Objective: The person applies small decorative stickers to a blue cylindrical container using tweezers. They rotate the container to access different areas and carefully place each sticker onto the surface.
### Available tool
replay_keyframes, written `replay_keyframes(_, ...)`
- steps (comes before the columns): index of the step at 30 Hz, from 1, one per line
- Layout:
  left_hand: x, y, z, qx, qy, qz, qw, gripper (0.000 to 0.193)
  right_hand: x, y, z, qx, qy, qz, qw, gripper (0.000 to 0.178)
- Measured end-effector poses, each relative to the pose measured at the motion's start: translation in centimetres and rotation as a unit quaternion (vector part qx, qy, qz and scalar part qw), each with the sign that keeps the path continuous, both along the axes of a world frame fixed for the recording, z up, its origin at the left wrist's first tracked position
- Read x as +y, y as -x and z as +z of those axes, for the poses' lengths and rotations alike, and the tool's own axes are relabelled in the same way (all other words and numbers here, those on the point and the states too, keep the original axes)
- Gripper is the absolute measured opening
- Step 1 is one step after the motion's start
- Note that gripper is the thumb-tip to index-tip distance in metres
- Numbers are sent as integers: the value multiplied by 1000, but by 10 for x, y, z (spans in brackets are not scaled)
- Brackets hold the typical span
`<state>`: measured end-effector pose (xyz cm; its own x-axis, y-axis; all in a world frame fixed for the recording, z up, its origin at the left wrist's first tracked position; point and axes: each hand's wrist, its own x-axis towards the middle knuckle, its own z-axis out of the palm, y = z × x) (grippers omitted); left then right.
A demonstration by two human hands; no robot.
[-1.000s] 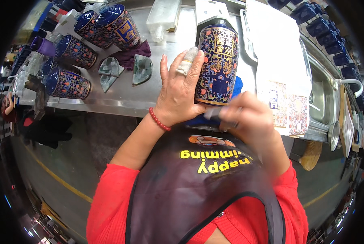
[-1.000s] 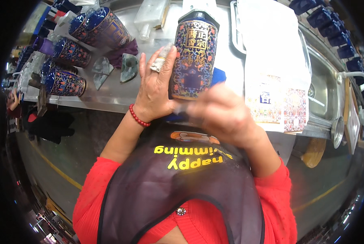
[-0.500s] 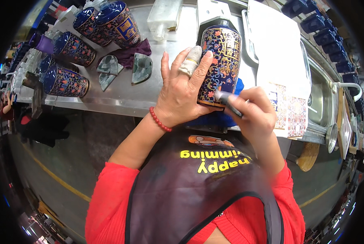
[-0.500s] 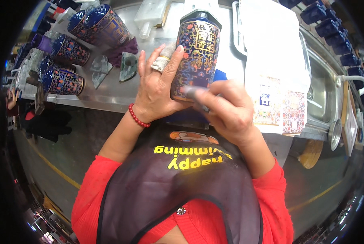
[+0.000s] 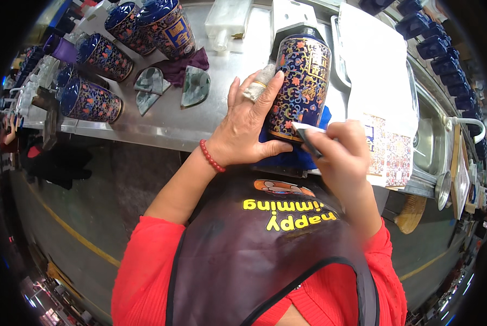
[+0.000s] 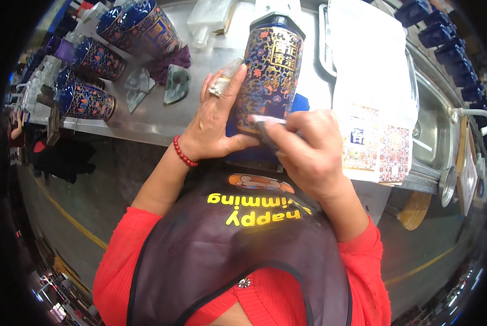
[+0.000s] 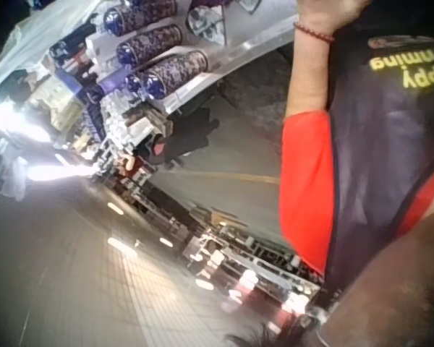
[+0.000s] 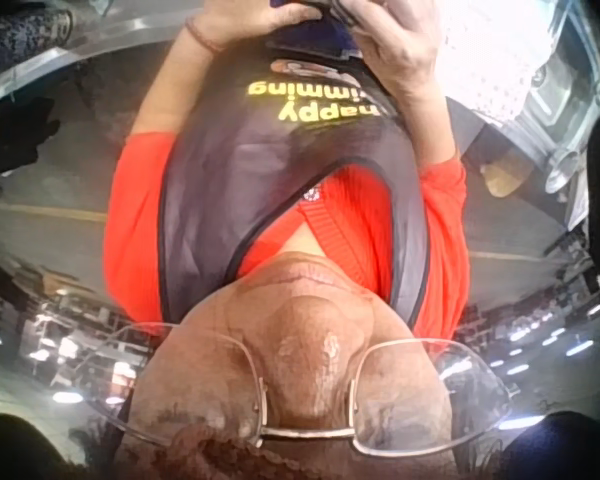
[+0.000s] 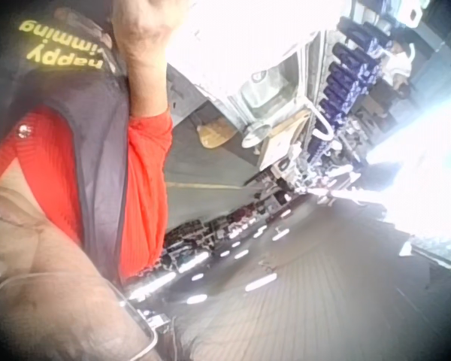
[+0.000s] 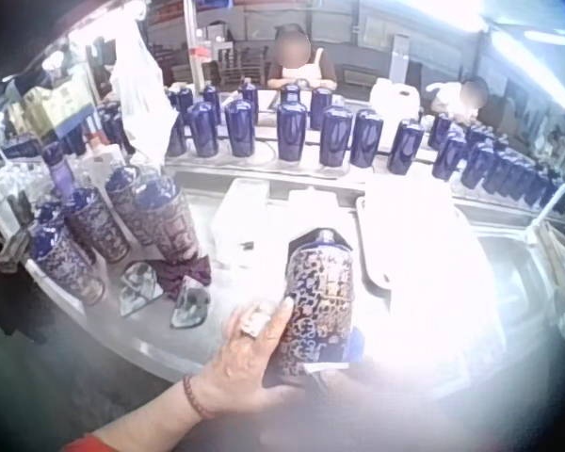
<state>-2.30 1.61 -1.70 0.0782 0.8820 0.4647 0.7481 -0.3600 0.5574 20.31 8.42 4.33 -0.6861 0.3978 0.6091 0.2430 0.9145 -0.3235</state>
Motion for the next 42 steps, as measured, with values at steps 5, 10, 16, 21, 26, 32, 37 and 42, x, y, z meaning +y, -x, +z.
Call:
replay_keyframes(5, 1, 15, -2, -4, 7, -58, 998, 111, 0, -2, 4, -2, 75, 154, 985, 37)
replay_keyframes(10, 4, 14, 0, -88, 25, -68, 993, 96, 1, -2, 4, -55, 5, 138, 989, 32)
replay_keyframes(16, 4, 11, -2, -109, 30, -69, 991, 94, 5, -4, 5, -3, 9, 31, 999, 43)
replay_keyframes(21, 7, 15, -3, -145, 47, -97, 983, 93, 2, -4, 2, -67, -9, 147, 987, 30)
replay_keyframes(26, 5, 5, -3, -144, 21, -54, 988, 93, 3, -4, -1, 44, 12, 53, 998, 38)
replay_keyframes(32, 7, 4, -4, -169, 36, -66, 983, 96, 4, -3, 6, -17, -3, 100, 995, 35)
replay_keyframes(37, -1, 10, -5, -179, 39, -88, 979, 100, 0, 1, 10, -55, -41, 104, 992, 33)
replay_keyframes(42, -7, 6, -3, 4, 14, 25, 1000, 105, 1, 5, 8, 9, -22, 36, 999, 29)
